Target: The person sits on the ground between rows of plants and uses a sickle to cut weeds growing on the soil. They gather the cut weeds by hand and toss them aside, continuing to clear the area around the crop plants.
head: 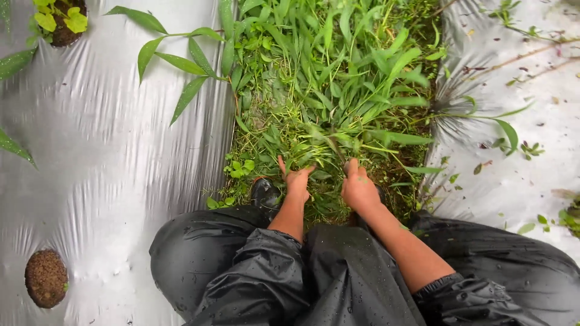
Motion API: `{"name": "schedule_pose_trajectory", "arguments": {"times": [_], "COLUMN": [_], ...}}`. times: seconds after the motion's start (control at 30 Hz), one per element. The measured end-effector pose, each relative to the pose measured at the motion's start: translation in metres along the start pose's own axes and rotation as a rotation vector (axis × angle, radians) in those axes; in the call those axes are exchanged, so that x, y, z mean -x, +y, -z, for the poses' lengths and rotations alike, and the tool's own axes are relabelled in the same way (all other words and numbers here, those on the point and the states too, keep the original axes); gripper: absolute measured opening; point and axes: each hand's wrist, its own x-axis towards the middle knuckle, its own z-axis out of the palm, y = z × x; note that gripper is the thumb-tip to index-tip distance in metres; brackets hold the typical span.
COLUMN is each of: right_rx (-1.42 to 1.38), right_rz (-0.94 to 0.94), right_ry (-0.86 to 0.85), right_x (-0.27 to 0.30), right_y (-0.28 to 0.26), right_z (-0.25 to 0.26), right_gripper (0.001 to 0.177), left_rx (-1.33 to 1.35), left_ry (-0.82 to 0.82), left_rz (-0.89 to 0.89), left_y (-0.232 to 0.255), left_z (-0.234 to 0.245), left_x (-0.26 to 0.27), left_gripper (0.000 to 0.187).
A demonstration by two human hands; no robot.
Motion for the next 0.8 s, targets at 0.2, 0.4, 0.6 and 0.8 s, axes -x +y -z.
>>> {"name": "schedule_pose_trajectory", "arguments": {"times": [0.2, 0.4, 0.6, 0.8], "right_rx": [-0.320, -0.396, -0.470, -0.566], "right_rz": [-0.015, -0.054, -0.047, -0.172], "right_ry": [-0.062, -0.002, 0.146, 0.031], "right_x": [0.020, 0.049, 0.069, 0.040], "right_y": [-0.006, -0.024, -0.032, -0.039], "right_z": [0.018, 0.103, 0.164, 0.119], "right_gripper": [0.062, 0.068, 0.063, 0.065], "left_rx": [0.028, 0.500, 0.685, 0.231], "left_ry": [0.106, 0.024, -0.050, -0.061], "left_rz": [-0.264, -0.147, -0.227, -0.249], "left_y": [-0.050, -0.079, 0.013, 0.058], "left_z": [0.000, -0.034, -0.053, -0.028], "left_x": [-0.042, -0.138, -0.055, 0.048], "left_gripper": [0.119, 0.105, 0.083, 0.088]}}
